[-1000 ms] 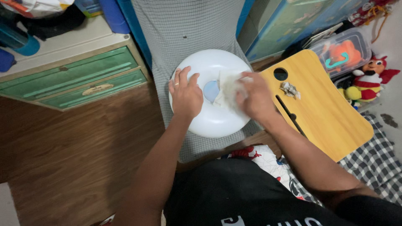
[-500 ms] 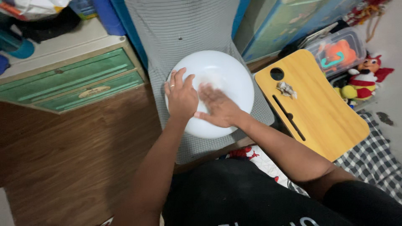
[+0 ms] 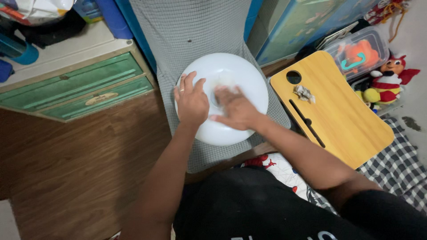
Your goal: The person wipes the exterior and interior surfaces of a white plastic lampshade using a white cloth. They rotate the lampshade to access different areas and continue wiping until the end of the clip.
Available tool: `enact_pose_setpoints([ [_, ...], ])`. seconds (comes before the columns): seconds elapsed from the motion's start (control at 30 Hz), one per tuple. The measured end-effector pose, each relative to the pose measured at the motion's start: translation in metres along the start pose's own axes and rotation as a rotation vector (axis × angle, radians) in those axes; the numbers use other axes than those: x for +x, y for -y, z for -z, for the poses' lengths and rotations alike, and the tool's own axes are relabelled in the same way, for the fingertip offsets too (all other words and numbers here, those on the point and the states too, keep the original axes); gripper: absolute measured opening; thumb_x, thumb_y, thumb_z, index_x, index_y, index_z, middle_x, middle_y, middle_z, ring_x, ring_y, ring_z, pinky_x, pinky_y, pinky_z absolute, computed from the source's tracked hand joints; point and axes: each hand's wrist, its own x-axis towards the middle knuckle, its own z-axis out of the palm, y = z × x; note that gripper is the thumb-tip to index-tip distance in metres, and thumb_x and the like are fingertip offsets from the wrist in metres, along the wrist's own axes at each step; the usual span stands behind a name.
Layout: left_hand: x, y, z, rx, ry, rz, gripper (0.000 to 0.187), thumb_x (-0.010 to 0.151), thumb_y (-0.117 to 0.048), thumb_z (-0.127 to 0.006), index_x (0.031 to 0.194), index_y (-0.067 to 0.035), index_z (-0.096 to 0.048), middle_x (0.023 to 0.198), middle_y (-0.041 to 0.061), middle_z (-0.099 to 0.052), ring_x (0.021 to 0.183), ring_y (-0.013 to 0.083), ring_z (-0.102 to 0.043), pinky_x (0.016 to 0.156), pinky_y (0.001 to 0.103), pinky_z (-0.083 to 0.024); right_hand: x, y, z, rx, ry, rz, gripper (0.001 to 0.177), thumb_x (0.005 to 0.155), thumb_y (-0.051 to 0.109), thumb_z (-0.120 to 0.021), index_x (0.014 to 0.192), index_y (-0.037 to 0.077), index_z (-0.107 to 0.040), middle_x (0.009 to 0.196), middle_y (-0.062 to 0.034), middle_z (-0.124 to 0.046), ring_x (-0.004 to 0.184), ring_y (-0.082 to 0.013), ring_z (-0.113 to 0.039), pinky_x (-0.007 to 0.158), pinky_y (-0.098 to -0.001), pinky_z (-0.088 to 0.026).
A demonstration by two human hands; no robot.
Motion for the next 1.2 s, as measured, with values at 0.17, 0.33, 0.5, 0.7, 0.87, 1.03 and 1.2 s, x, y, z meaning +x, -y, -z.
enact_pose_setpoints([
  [0.17,-0.003,0.001,0.002,-0.016,-0.013,0.000,0.037,0.093,-0.006,-0.059,0.128,-0.009,-0.069,0.152,0.012,-0.047,0.148,0.0392,-0.036,0.117,0.069,-0.024,-0.022,0.023,-0.009,0.004,-0.036,0.195,0.099,0.099,0.074,-0.037,0.153,-0.009,-0.027,0.157,-0.0310,-0.040,0.148,-0.0389,-0.038,0.122,-0.0495,-0.021],
  [0.33,0.000,-0.004,0.000,0.002,0.008,-0.023,0.037,0.092,-0.008,-0.059,0.128,-0.008,-0.068,0.152,0.013,-0.046,0.147,0.0405,-0.035,0.115,0.070,-0.023,-0.044,-0.010,0.017,-0.068,0.162,-0.072,0.101,0.094,0.072,-0.035,0.162,-0.001,-0.019,0.150,-0.0285,-0.044,0.143,-0.0346,-0.041,0.127,-0.0521,-0.015],
  [0.5,-0.001,0.000,0.001,-0.009,0.019,0.017,0.037,0.093,-0.008,-0.059,0.129,-0.010,-0.068,0.153,0.012,-0.045,0.148,0.0398,-0.035,0.116,0.070,-0.022,0.000,0.000,-0.004,-0.101,-0.065,0.076,0.100,0.096,0.074,-0.039,0.154,-0.006,-0.025,0.154,-0.0314,-0.042,0.144,-0.0397,-0.041,0.119,-0.0546,-0.018],
  [0.7,-0.002,-0.001,0.004,-0.007,0.045,0.022,0.039,0.092,-0.008,-0.058,0.129,-0.011,-0.068,0.153,0.011,-0.044,0.149,0.0373,-0.032,0.119,0.067,-0.021,-0.027,0.019,-0.007,-0.059,0.022,0.115,0.100,0.095,0.076,-0.039,0.157,-0.001,-0.021,0.152,-0.0272,-0.047,0.145,-0.0380,-0.043,0.125,-0.0515,-0.017],
  [0.87,0.002,-0.004,0.001,0.004,0.064,0.036,0.036,0.094,-0.010,-0.058,0.129,-0.011,-0.067,0.153,0.011,-0.044,0.149,0.0370,-0.032,0.118,0.067,-0.020,-0.033,-0.007,0.013,-0.073,0.064,-0.096,0.102,0.093,0.073,-0.039,0.163,0.002,-0.016,0.150,-0.0247,-0.048,0.145,-0.0355,-0.043,0.128,-0.0534,-0.013],
  [1.03,0.001,-0.001,0.002,0.008,0.052,0.044,0.036,0.095,-0.010,-0.056,0.130,-0.011,-0.068,0.153,0.011,-0.045,0.149,0.0375,-0.032,0.119,0.065,-0.021,0.005,0.007,-0.015,-0.072,-0.065,0.065,0.098,0.097,0.073,-0.041,0.155,-0.004,-0.026,0.155,-0.0289,-0.043,0.146,-0.0387,-0.037,0.121,-0.0534,-0.015],
  [1.2,0.000,0.001,0.005,-0.013,0.015,0.004,0.036,0.093,-0.009,-0.058,0.127,-0.011,-0.069,0.151,0.012,-0.046,0.147,0.0385,-0.035,0.117,0.066,-0.023,-0.023,0.006,-0.013,-0.003,0.050,0.103,0.097,0.096,0.073,-0.040,0.155,-0.004,-0.032,0.156,-0.0256,-0.043,0.148,-0.0343,-0.036,0.125,-0.0525,-0.014],
])
